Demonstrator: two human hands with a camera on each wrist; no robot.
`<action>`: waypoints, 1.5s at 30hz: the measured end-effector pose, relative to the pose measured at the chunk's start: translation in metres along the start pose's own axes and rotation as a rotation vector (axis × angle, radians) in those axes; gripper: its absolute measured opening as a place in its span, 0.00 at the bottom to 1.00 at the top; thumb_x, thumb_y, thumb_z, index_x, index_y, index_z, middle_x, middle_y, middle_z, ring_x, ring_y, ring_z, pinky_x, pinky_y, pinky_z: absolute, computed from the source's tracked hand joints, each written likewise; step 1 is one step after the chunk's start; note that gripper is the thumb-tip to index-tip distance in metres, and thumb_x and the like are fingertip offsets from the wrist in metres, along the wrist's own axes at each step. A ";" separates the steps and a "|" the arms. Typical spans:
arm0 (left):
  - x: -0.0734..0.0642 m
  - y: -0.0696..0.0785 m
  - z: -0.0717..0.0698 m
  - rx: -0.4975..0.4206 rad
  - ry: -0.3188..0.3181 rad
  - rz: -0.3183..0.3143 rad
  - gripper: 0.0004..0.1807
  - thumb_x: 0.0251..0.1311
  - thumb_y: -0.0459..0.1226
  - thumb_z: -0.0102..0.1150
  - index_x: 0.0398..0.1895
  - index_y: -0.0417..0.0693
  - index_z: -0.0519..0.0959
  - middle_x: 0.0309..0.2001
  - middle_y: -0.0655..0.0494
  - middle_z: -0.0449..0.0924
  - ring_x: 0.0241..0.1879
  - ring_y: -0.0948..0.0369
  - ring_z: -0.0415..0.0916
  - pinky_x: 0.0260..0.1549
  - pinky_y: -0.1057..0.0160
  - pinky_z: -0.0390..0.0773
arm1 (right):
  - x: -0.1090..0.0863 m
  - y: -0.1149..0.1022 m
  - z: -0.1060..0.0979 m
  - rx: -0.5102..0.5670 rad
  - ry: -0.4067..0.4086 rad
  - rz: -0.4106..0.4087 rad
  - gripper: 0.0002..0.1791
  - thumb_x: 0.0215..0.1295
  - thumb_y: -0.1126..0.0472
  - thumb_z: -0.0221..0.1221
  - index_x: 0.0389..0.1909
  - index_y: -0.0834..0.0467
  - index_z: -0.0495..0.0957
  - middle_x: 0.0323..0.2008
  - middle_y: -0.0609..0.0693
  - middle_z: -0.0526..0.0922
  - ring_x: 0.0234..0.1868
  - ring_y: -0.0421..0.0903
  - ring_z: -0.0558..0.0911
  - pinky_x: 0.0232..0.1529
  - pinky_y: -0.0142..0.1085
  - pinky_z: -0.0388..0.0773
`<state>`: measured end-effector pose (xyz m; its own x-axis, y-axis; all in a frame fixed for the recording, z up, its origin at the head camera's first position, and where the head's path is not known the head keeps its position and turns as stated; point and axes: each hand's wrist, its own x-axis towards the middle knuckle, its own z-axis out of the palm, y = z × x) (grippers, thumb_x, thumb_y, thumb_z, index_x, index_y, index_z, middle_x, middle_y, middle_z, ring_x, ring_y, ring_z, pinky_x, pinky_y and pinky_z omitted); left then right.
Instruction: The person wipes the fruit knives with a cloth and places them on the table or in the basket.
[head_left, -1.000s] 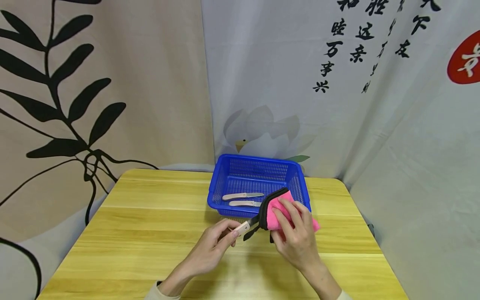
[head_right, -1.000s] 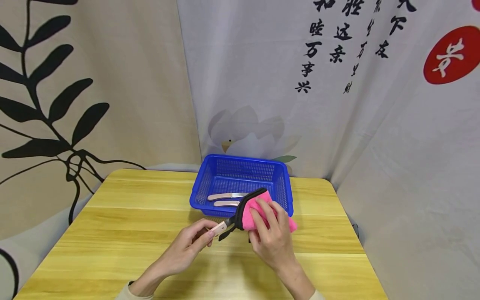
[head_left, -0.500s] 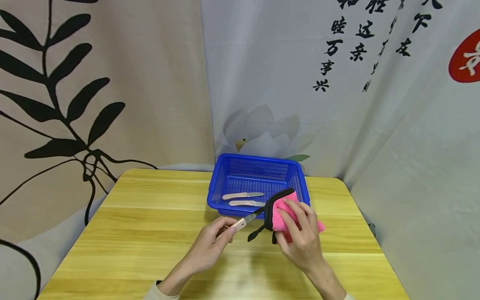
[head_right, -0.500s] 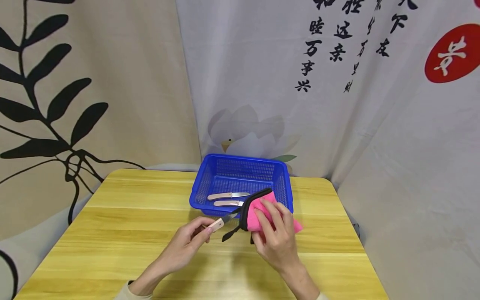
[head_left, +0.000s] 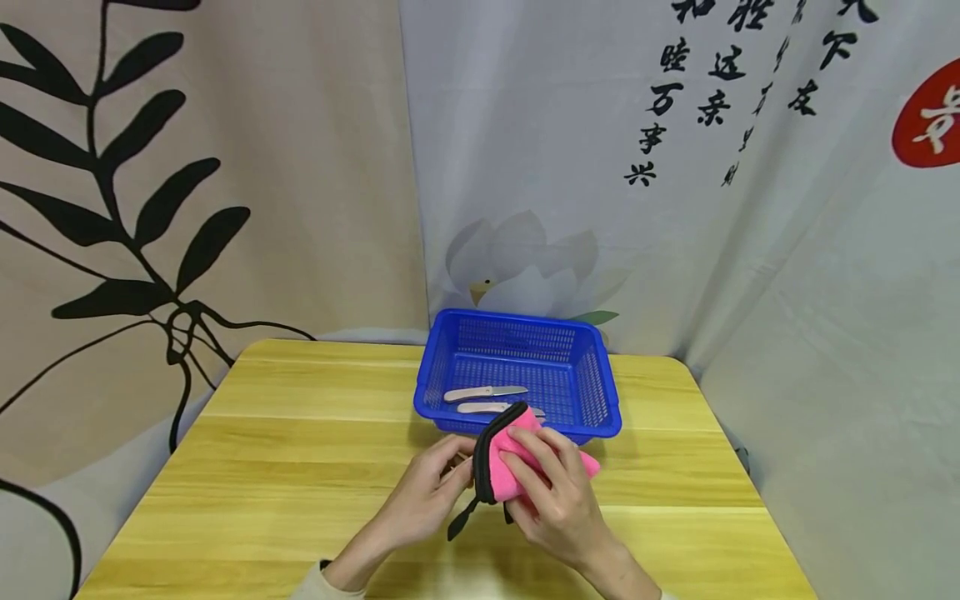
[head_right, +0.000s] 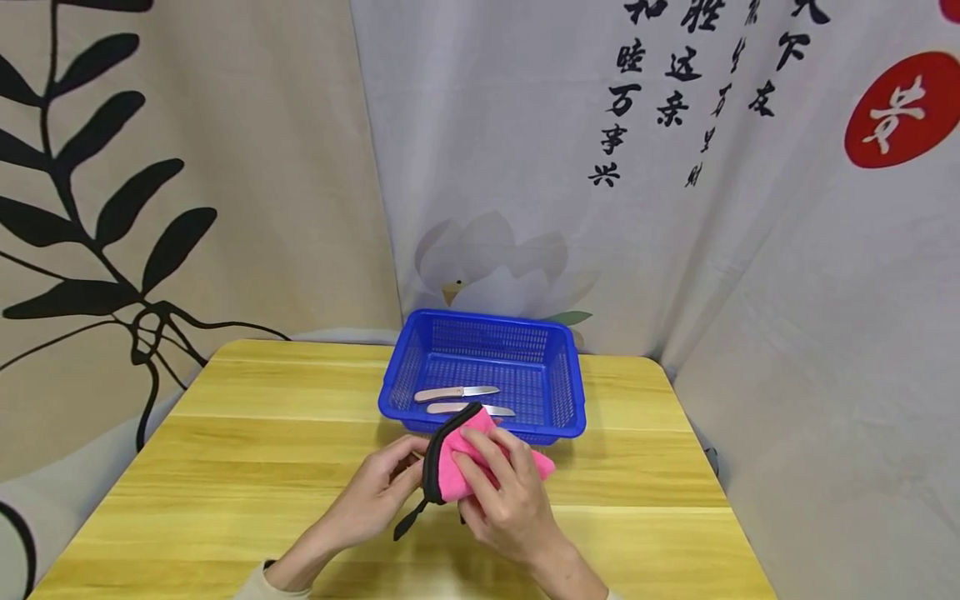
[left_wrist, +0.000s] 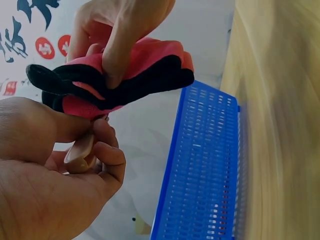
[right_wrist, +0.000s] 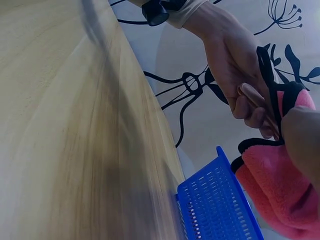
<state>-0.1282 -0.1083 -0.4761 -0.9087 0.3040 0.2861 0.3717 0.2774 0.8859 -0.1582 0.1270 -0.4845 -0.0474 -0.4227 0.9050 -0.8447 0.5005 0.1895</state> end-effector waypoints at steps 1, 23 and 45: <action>0.000 0.000 0.000 -0.004 -0.002 0.001 0.10 0.88 0.38 0.56 0.56 0.48 0.87 0.49 0.50 0.88 0.41 0.67 0.84 0.44 0.66 0.86 | 0.000 -0.001 0.000 -0.001 -0.005 0.004 0.18 0.78 0.57 0.57 0.50 0.64 0.91 0.56 0.67 0.91 0.54 0.69 0.84 0.61 0.52 0.77; -0.002 0.000 -0.004 0.008 -0.017 0.028 0.12 0.87 0.37 0.57 0.60 0.45 0.87 0.44 0.51 0.86 0.38 0.67 0.82 0.33 0.68 0.81 | -0.004 0.017 -0.006 -0.061 -0.035 0.081 0.20 0.66 0.62 0.59 0.52 0.65 0.91 0.59 0.68 0.89 0.56 0.70 0.81 0.63 0.54 0.74; -0.006 0.000 -0.006 -0.002 -0.035 0.013 0.11 0.87 0.37 0.57 0.60 0.46 0.86 0.42 0.52 0.84 0.37 0.69 0.79 0.33 0.68 0.80 | -0.011 0.038 -0.017 -0.079 -0.046 0.155 0.22 0.61 0.63 0.59 0.54 0.66 0.90 0.60 0.68 0.88 0.56 0.70 0.79 0.64 0.55 0.73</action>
<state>-0.1239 -0.1157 -0.4755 -0.8965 0.3395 0.2847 0.3831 0.2711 0.8830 -0.1803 0.1636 -0.4813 -0.1999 -0.3689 0.9077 -0.7807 0.6198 0.0799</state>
